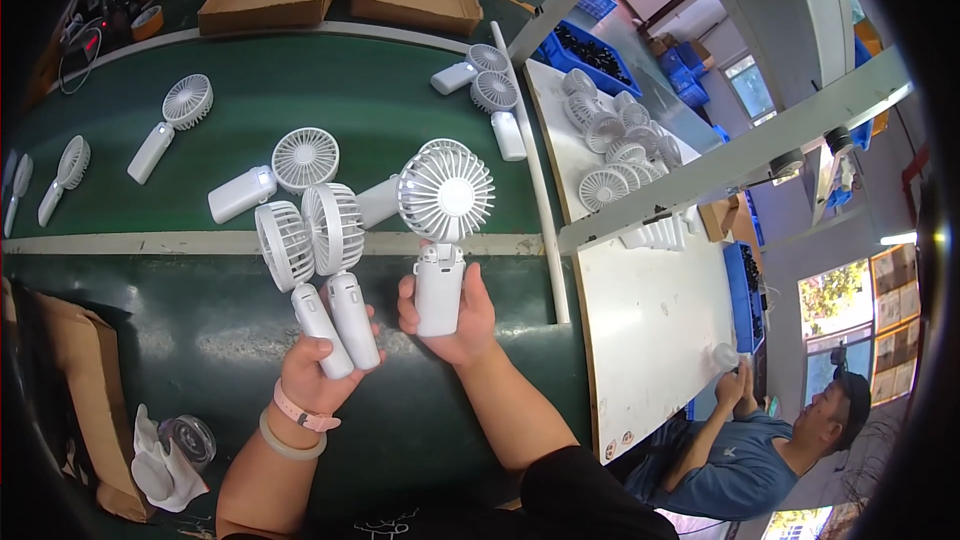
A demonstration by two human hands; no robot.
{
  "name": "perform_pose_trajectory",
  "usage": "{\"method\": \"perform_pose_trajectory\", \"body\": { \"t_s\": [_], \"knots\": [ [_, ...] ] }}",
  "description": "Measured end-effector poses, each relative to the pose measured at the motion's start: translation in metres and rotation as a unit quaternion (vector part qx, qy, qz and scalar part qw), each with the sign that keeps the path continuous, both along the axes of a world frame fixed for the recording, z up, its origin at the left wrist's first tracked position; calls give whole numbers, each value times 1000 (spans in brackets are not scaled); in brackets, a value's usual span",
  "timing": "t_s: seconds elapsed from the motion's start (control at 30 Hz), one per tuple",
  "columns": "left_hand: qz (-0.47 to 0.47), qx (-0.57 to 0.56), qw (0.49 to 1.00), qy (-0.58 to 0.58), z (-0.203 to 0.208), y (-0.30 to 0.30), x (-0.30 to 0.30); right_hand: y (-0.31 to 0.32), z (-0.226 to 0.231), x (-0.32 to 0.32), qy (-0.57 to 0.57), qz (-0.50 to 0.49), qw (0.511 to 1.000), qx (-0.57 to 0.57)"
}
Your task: Checking and sorting small white portable fans on an electronics assembly line.
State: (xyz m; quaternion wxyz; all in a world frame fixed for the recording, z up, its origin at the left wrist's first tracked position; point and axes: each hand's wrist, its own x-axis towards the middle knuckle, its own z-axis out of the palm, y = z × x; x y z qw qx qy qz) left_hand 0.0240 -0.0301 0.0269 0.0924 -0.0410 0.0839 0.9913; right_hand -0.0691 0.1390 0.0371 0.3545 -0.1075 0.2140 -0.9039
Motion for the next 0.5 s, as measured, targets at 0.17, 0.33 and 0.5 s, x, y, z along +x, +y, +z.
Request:
{"method": "perform_pose_trajectory", "body": {
  "t_s": [0.17, 0.33, 0.5],
  "knots": [
    [-4, 14, 1000, -13, 3, -4, 2, -5, 0, 0, 5, -3, 1000, 9],
    [1, -4, 1000, -20, 4, 1, 0, -10, -12, 9, 29, -47, 995, 84],
    [2, -28, 1000, -6, -2, -5, 3, -18, 2, 17, 48, -107, 962, 245]
  ]
}}
